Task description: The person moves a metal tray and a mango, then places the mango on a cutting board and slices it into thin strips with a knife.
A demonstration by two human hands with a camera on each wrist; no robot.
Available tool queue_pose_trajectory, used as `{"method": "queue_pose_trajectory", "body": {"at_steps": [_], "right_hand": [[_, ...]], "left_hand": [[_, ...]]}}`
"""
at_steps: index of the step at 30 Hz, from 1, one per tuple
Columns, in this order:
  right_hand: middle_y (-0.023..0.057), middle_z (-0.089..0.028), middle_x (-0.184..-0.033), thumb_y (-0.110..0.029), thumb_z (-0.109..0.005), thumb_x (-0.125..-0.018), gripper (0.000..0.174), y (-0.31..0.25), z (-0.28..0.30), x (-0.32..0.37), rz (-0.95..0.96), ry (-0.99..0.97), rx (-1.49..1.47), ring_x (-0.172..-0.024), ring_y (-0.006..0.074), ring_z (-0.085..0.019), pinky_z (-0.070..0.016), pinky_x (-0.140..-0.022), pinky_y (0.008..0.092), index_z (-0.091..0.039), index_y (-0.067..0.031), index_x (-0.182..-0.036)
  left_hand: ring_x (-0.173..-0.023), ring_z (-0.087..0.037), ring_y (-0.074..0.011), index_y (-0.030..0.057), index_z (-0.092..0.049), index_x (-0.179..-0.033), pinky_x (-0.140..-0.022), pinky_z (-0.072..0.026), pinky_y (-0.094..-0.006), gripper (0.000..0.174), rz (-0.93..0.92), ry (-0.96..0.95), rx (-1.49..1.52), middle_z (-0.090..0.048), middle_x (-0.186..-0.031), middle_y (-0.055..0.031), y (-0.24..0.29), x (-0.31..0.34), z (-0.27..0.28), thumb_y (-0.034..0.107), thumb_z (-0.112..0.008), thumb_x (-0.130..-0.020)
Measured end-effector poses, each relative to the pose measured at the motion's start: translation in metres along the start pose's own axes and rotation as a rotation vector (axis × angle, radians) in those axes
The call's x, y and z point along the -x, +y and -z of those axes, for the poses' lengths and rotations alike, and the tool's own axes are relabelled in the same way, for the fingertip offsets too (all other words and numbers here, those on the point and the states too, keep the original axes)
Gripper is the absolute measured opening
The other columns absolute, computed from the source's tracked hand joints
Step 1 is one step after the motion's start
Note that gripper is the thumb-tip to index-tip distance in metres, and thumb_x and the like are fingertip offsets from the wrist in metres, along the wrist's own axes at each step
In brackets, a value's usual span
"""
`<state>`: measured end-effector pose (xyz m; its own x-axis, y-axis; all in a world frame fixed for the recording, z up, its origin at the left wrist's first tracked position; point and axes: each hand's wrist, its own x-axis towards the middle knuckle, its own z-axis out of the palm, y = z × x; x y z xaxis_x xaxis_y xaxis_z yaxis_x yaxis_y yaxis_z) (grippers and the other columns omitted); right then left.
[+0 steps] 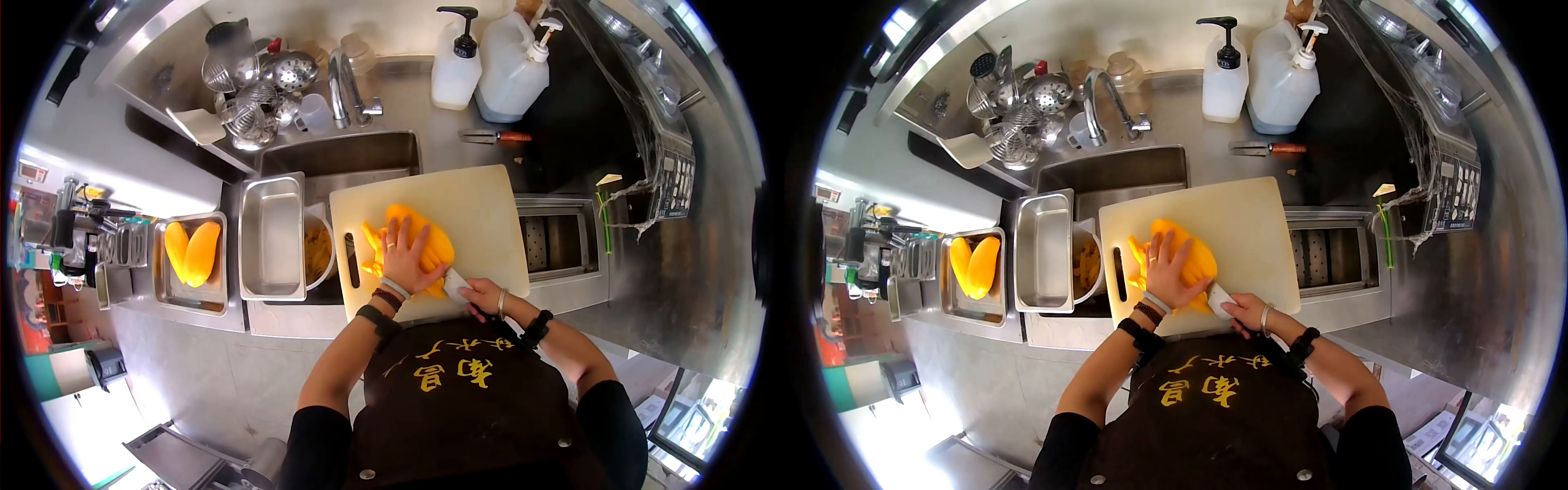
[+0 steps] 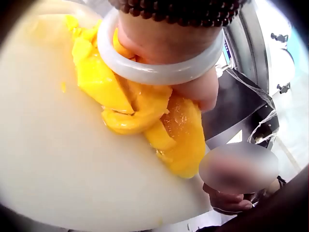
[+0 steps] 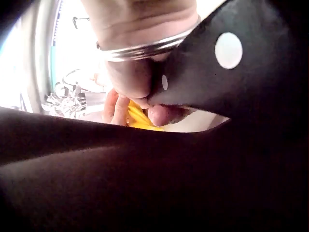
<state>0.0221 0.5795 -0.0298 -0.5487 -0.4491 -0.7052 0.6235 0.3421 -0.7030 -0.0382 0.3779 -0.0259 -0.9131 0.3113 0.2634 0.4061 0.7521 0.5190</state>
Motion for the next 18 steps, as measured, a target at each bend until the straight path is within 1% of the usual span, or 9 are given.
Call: {"method": "queue_pose_trajectory", "body": {"at_steps": [2, 6, 8, 9, 11, 13, 15, 17, 18], "right_hand": [[0.0038, -0.045, -0.052, -0.026, -0.039, -0.087, 0.024, -0.002, 0.001, -0.001, 0.015, -0.017, -0.044, -0.037, 0.0127, -0.044, -0.0363, -0.033, 0.0244, -0.046, -0.0028, -0.089], [0.004, -0.045, -0.051, -0.026, -0.039, -0.087, 0.024, -0.011, 0.01, 0.013, 0.013, 0.093, -0.066, -0.035, 0.0127, -0.044, -0.0356, -0.033, 0.0246, -0.046, -0.0029, -0.088], [0.0037, -0.045, -0.049, -0.025, -0.039, -0.087, 0.023, -0.013, 0.019, 0.022, -0.039, 0.169, 0.005, -0.035, 0.0123, -0.043, -0.036, -0.034, 0.0241, -0.045, -0.0026, -0.083], [0.0037, -0.045, -0.049, -0.025, -0.039, -0.087, 0.023, -0.011, 0.023, 0.027, -0.04, 0.176, 0.002, -0.035, 0.0123, -0.043, -0.036, -0.034, 0.0241, -0.045, -0.0026, -0.083], [0.0034, -0.045, -0.046, -0.024, -0.04, -0.087, 0.023, -0.002, 0.03, 0.042, -0.046, 0.19, 0.129, -0.033, 0.013, -0.044, -0.0359, -0.034, 0.0248, -0.046, -0.0026, -0.079], [0.0029, -0.045, -0.046, -0.023, -0.042, -0.086, 0.023, 0.002, 0.037, 0.063, -0.06, 0.2, 0.125, -0.034, 0.012, -0.045, -0.0359, -0.034, 0.0241, -0.046, -0.0027, -0.075], [0.0026, -0.045, -0.046, -0.023, -0.044, -0.086, 0.024, 0.005, 0.047, 0.084, -0.144, 0.22, 0.188, -0.035, 0.011, -0.044, -0.0354, -0.034, 0.0238, -0.046, -0.0028, -0.073], [0.0022, -0.045, -0.047, -0.023, -0.045, -0.085, 0.024, 0.008, 0.057, 0.105, -0.175, 0.25, 0.192, -0.036, 0.0105, -0.044, -0.0351, -0.034, 0.0236, -0.046, -0.0034, -0.071], [0.0018, -0.045, -0.047, -0.022, -0.045, -0.085, 0.025, 0.01, 0.061, 0.114, -0.206, 0.279, 0.191, -0.036, 0.0099, -0.043, -0.0347, -0.033, 0.0235, -0.046, -0.0041, -0.069]], "left_hand": [[-0.113, -0.028, -0.0427, 0.0102, -0.048, -0.11, -0.091, -0.0232, -0.0529, 0.063, -0.017, 0.038, 0.001, -0.035, -0.119, -0.0219, 0.004, -0.005, 0.001, 0.042, -0.066, -0.059], [-0.113, -0.029, -0.0434, 0.0098, -0.049, -0.108, -0.09, -0.0249, -0.0536, 0.059, -0.076, 0.077, 0.108, -0.037, -0.118, -0.0223, 0.005, -0.02, -0.012, 0.041, -0.066, -0.06], [-0.114, -0.027, -0.0437, 0.0098, -0.05, -0.107, -0.092, -0.0231, -0.0535, 0.057, -0.08, -0.034, 0.129, -0.035, -0.12, -0.023, 0.007, -0.029, -0.02, 0.04, -0.065, -0.061], [-0.114, -0.027, -0.0437, 0.0098, -0.05, -0.107, -0.092, -0.0231, -0.0535, 0.057, -0.086, -0.035, 0.133, -0.035, -0.12, -0.023, 0.009, -0.033, -0.02, 0.04, -0.065, -0.061], [-0.116, -0.024, -0.0433, 0.0119, -0.048, -0.11, -0.092, -0.0211, -0.0544, 0.056, -0.041, -0.154, 0.019, -0.032, -0.122, -0.0228, 0.016, -0.042, -0.018, 0.042, -0.061, -0.064], [-0.116, -0.024, -0.042, 0.0132, -0.046, -0.111, -0.091, -0.0218, -0.0547, 0.054, -0.047, -0.161, -0.052, -0.032, -0.122, -0.0222, 0.022, -0.058, -0.017, 0.043, -0.057, -0.068], [-0.116, -0.025, -0.0407, 0.0144, -0.045, -0.112, -0.09, -0.0225, -0.0549, 0.052, -0.049, -0.159, -0.127, -0.032, -0.122, -0.0215, 0.019, -0.072, -0.024, 0.044, -0.053, -0.071], [-0.114, -0.027, -0.0372, 0.0157, -0.045, -0.113, -0.086, -0.0262, -0.0538, 0.048, -0.089, -0.092, -0.306, -0.035, -0.119, -0.0196, 0.009, -0.084, -0.038, 0.045, -0.045, -0.075], [-0.114, -0.027, -0.0372, 0.0157, -0.045, -0.113, -0.086, -0.0262, -0.0538, 0.048, -0.091, -0.088, -0.305, -0.035, -0.119, -0.0196, 0.009, -0.092, -0.036, 0.045, -0.045, -0.075]]}}
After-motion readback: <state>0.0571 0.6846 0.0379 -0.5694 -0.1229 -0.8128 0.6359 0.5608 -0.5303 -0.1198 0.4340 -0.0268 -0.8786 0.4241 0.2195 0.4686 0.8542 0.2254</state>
